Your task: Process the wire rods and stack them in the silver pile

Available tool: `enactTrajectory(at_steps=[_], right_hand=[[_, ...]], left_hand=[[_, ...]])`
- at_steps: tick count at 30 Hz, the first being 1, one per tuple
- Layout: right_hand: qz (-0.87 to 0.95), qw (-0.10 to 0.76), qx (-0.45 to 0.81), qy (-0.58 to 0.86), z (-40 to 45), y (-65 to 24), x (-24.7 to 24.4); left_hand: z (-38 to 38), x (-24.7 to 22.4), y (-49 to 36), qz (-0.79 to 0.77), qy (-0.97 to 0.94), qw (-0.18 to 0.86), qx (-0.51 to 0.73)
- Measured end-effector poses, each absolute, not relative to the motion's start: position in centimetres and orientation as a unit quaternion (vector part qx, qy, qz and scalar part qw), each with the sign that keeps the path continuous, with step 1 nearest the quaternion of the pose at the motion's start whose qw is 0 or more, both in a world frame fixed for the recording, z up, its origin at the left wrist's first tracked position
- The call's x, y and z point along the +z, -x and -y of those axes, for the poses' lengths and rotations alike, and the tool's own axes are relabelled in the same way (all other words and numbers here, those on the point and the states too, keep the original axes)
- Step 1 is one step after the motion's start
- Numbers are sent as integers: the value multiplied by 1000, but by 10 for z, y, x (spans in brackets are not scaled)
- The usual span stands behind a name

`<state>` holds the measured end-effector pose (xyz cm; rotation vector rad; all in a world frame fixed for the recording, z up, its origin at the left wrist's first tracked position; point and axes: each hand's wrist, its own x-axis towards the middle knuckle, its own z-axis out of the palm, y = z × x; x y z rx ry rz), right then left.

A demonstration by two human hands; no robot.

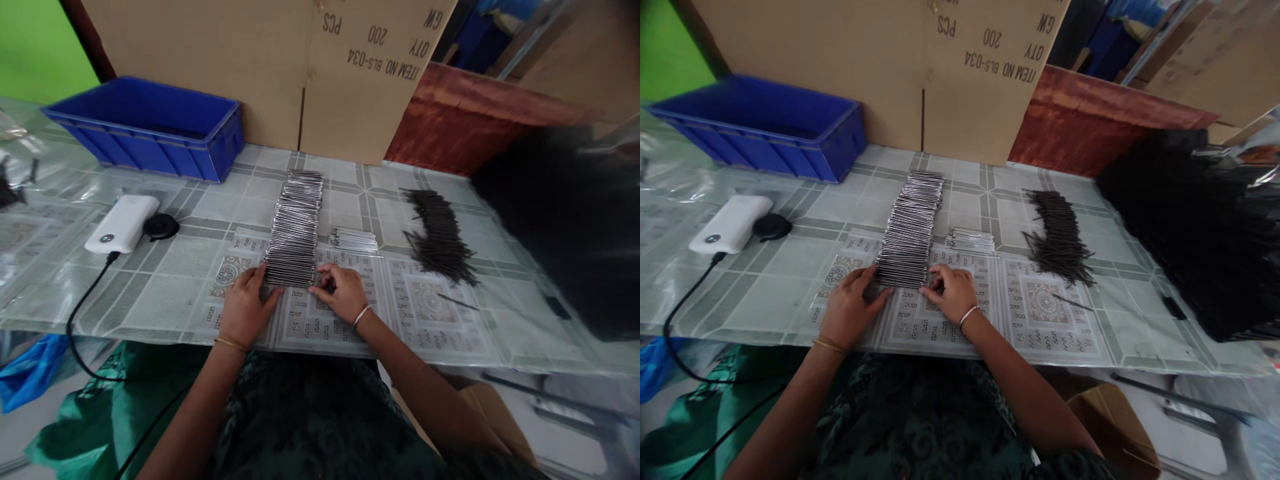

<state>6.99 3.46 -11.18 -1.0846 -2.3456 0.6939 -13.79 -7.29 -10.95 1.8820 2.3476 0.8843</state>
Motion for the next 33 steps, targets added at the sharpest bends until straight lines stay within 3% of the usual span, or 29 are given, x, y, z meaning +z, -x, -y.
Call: enactTrajectory(at_steps=[9,33], right_hand=[[871,273,253,321,-33,-66,-115],[903,204,142,351,-45,-55,-107]], left_hand=[[71,-109,137,-738,-604,-7,301],[39,-113,149,-711,-667,-56,214]])
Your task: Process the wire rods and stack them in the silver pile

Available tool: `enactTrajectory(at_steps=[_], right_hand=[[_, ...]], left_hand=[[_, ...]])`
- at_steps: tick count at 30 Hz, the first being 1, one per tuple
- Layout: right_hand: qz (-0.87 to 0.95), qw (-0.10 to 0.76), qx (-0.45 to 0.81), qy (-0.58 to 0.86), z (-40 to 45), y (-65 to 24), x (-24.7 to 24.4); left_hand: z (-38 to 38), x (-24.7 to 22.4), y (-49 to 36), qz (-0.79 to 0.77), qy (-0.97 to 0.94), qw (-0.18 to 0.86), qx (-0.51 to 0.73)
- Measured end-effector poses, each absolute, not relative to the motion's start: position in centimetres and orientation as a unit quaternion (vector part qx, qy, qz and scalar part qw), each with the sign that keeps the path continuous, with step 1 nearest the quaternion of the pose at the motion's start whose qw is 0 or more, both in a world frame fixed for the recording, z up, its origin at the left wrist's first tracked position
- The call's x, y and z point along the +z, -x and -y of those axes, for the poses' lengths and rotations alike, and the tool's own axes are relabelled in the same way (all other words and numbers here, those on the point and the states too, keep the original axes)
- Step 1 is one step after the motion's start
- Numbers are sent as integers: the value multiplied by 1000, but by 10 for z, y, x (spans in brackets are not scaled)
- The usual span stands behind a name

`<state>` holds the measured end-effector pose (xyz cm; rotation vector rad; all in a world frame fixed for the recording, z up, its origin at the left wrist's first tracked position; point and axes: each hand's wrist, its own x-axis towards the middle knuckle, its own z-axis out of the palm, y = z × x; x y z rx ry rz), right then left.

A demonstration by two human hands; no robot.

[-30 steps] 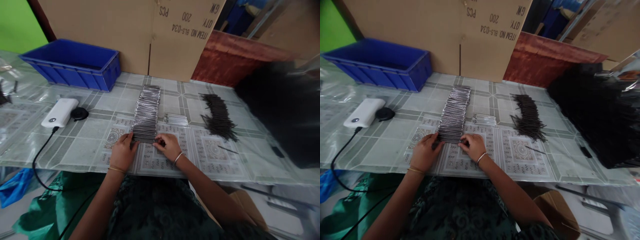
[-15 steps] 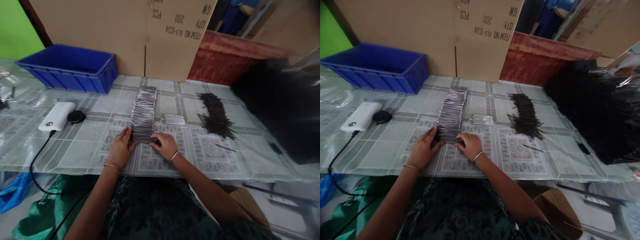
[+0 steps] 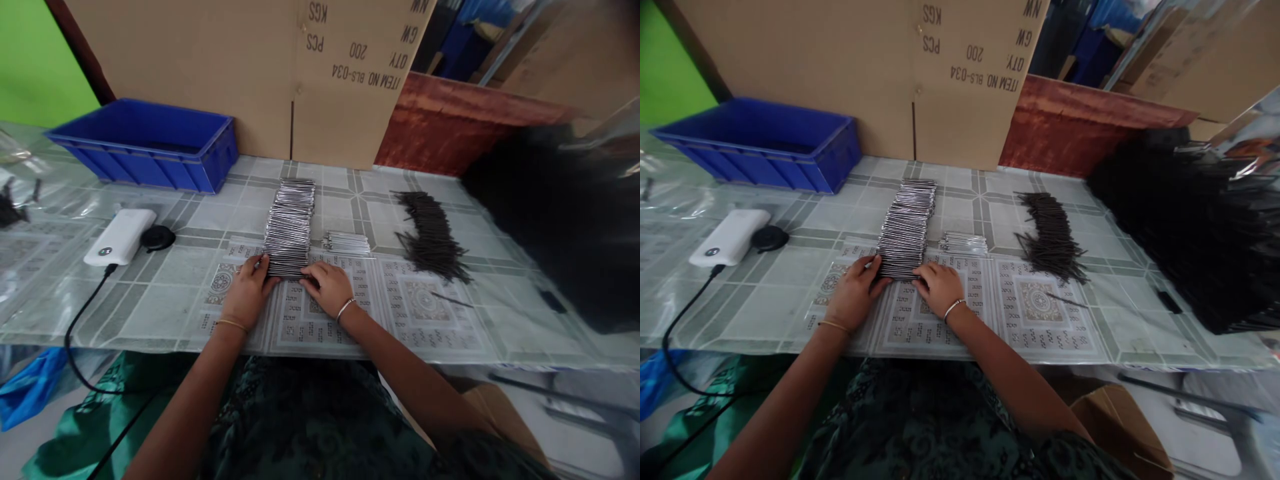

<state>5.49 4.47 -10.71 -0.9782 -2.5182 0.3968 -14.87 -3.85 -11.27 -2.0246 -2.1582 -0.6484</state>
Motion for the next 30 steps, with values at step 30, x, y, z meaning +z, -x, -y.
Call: enactTrajectory(at_steps=[30], right_hand=[[945,140,34,293,-77,-12,-107]], left_hand=[[9,-91,147,666,736,79,-95]])
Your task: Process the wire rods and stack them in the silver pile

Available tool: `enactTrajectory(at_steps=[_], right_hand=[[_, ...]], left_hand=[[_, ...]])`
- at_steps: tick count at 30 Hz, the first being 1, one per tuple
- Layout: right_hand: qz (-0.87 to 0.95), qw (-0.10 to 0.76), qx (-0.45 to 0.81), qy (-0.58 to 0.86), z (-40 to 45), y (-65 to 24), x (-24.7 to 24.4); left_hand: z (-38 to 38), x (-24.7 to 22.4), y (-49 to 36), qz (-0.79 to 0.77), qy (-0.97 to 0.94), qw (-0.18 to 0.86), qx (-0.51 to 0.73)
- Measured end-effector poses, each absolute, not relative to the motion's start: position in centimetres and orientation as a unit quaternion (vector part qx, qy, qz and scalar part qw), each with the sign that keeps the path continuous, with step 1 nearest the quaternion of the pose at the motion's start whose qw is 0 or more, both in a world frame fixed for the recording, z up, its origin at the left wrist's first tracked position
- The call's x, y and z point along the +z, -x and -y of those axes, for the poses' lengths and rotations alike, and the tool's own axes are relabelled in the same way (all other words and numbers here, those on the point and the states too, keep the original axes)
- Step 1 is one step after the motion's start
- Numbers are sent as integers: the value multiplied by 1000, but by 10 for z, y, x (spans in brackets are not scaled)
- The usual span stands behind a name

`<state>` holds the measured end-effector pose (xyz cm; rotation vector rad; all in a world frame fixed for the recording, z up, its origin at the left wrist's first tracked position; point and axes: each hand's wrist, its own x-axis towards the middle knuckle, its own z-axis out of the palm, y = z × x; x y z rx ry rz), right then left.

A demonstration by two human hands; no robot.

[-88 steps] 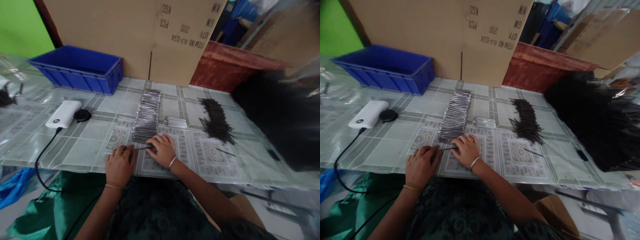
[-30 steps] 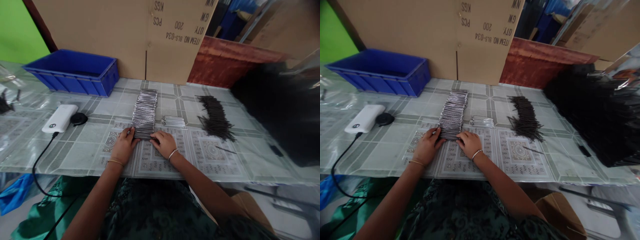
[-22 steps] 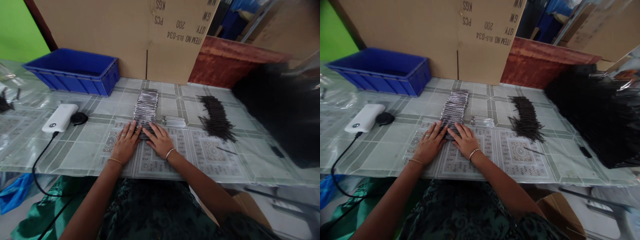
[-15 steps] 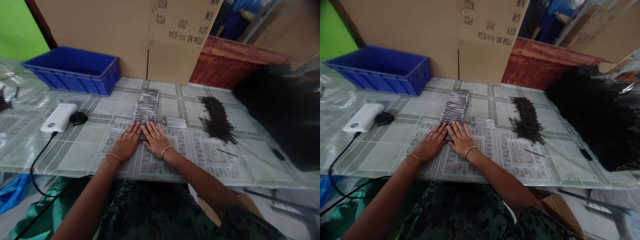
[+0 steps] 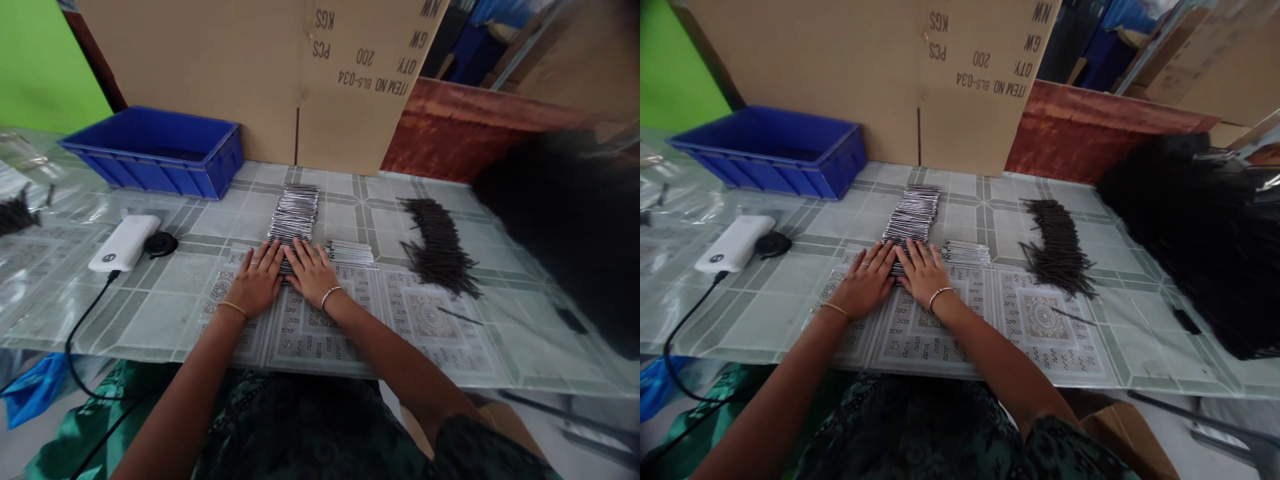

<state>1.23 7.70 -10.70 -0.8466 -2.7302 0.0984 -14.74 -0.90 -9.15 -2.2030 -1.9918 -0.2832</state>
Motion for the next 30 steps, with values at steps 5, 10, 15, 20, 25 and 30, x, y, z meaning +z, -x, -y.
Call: enactTrajectory(at_steps=[5,10,15,20,25,30], right_hand=[[950,138,27,279,-78,-14,-104],[946,149,18,286,-74,-15,-106],[941,166,15,295,-72,-13,-110],[941,173,26,291,-65,-19,-104],[958,143,51,244,-48,-35,-104],[949,136,44,283,-48,-29,-115]], left_hand=[[14,-90,144,635,758,114,-99],[15,-97,149,615,772,112,-116],[10,-99,151,634,759,108,-106],[6,-99,152,642,750,120,-104],[3,-100,152,648,745,120,-103],[-2,-100,153,649,747,112,-91]])
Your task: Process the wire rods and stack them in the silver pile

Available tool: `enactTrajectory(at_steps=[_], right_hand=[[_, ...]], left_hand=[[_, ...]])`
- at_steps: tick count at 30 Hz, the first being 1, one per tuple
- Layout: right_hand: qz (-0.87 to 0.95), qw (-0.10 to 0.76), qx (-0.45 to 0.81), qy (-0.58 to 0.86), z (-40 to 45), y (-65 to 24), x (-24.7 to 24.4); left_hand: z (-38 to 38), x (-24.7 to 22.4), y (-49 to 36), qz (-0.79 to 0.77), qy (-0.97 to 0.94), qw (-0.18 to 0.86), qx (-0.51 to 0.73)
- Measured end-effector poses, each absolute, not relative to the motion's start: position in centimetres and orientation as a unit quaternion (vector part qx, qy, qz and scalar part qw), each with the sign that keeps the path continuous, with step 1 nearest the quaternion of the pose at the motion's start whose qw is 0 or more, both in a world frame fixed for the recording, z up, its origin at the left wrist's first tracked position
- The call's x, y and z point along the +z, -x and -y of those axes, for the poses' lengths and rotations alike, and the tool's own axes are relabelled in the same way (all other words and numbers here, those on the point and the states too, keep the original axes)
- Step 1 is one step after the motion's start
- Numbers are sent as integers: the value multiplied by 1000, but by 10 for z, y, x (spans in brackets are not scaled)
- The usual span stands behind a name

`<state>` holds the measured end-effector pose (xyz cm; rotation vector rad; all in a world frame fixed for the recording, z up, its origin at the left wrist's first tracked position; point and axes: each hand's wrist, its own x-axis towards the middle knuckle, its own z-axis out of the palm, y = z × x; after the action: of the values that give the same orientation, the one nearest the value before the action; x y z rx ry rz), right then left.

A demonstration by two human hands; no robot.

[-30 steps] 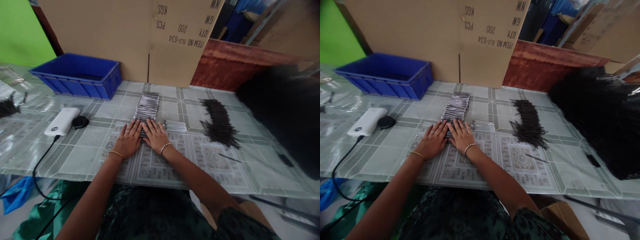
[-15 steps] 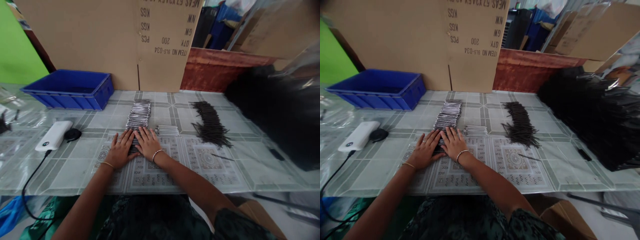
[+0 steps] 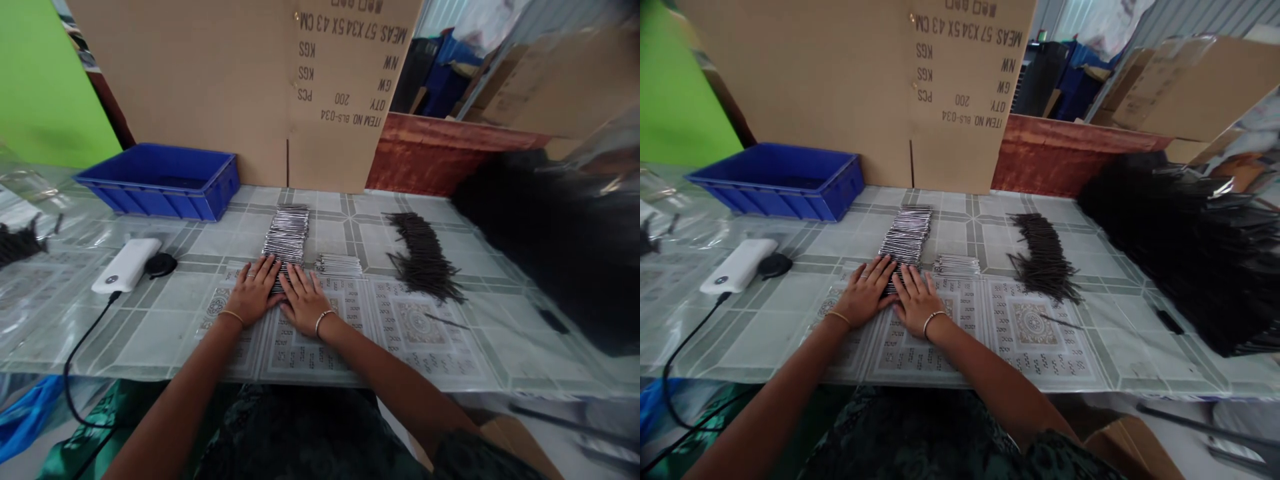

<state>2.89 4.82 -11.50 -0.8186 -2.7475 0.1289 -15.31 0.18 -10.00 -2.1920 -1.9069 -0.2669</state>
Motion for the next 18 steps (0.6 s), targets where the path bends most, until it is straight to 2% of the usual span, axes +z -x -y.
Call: enactTrajectory(at_steps=[8,18], right_hand=[[945,135,25,298,-59,-20,-115],[928,158,24,336,-67,-8,-110]], left_hand=[[5,-89,169,599,795,60,-76],[-16,-95,185,574,811,96,-63]])
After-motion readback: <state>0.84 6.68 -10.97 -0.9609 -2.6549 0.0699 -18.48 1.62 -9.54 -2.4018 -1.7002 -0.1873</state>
